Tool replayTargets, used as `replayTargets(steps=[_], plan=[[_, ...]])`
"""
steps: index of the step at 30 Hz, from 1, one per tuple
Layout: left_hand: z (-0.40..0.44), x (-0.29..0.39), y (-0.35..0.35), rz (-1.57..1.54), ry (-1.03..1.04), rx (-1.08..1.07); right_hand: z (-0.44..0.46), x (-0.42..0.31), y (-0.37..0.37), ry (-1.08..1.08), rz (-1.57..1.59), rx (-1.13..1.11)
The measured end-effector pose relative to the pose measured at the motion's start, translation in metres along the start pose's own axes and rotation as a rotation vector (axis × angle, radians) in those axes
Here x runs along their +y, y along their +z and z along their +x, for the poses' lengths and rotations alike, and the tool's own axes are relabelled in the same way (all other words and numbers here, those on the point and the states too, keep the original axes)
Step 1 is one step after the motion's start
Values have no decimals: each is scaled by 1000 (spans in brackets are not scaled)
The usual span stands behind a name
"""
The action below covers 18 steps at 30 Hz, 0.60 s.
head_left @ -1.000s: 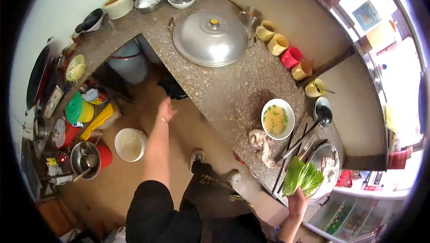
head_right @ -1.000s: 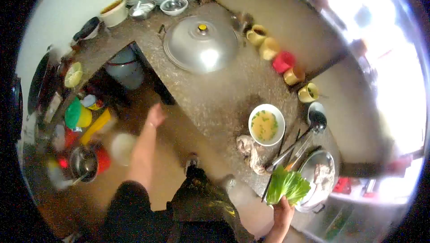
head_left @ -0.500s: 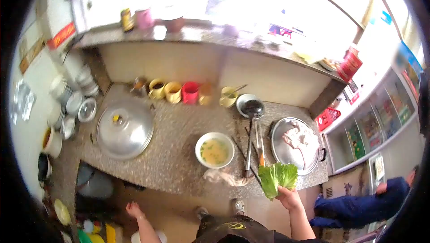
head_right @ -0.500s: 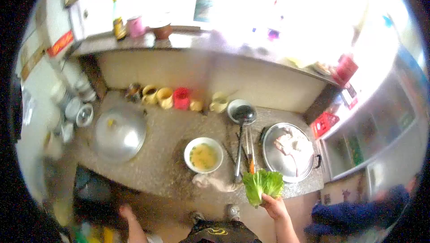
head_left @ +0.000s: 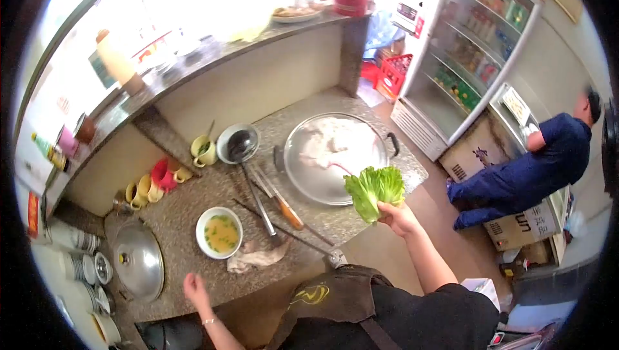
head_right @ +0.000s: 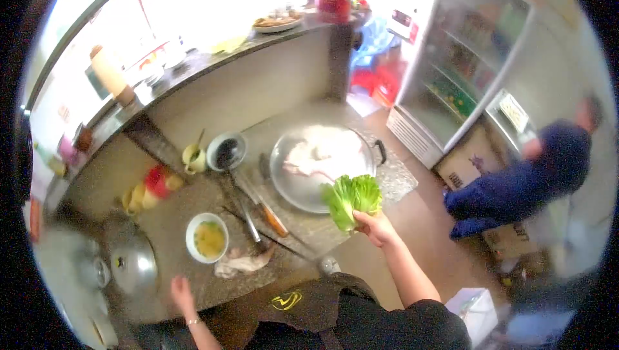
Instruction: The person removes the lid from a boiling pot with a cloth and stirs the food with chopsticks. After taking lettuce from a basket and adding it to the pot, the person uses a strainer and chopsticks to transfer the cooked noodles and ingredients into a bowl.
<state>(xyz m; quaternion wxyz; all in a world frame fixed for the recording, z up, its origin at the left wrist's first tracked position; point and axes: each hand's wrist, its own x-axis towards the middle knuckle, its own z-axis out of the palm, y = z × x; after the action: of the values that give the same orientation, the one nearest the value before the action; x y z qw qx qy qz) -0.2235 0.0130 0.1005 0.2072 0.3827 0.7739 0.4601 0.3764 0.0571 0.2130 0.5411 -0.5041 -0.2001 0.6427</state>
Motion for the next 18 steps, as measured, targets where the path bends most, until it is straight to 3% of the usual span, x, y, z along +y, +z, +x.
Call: replayTargets(steps=[2, 3, 4, 5, 6, 7, 8, 9, 10, 12, 15, 18], plan=[[-3, 97, 100, -128, 83, -304, 4, -5, -32, -48, 36, 49], [-12, 141, 152, -130, 236, -430, 3, -7, -48, -49, 47, 58], [-16, 158, 213, -272, 200, -568, 1, -6, -66, -73, 71, 74], [-15, 179, 266, -54, 482, -679, -1, -8, -82, -97, 91, 93], [-25, 210, 316, -58, 530, -780, -7, -12, -94, -97, 98, 105], [-48, 262, 346, 25, 535, -827, -17, -18, -103, -115, 133, 153], [-52, 272, 393, 70, 621, -856, -24, -21, -112, -133, 167, 202], [-46, 258, 450, 81, 820, -739, -27, -14, -125, -142, 192, 218], [-50, 268, 482, 76, 828, -752, -34, -14, -136, -149, 197, 232], [-60, 293, 527, 390, 868, -746, -49, -13, -154, -199, 209, 312], [-67, 312, 549, 494, 789, -794, -64, -8, -178, -210, 241, 424], [-60, 315, 545, 492, 863, -779, -62, 1, -189, -228, 273, 471]])
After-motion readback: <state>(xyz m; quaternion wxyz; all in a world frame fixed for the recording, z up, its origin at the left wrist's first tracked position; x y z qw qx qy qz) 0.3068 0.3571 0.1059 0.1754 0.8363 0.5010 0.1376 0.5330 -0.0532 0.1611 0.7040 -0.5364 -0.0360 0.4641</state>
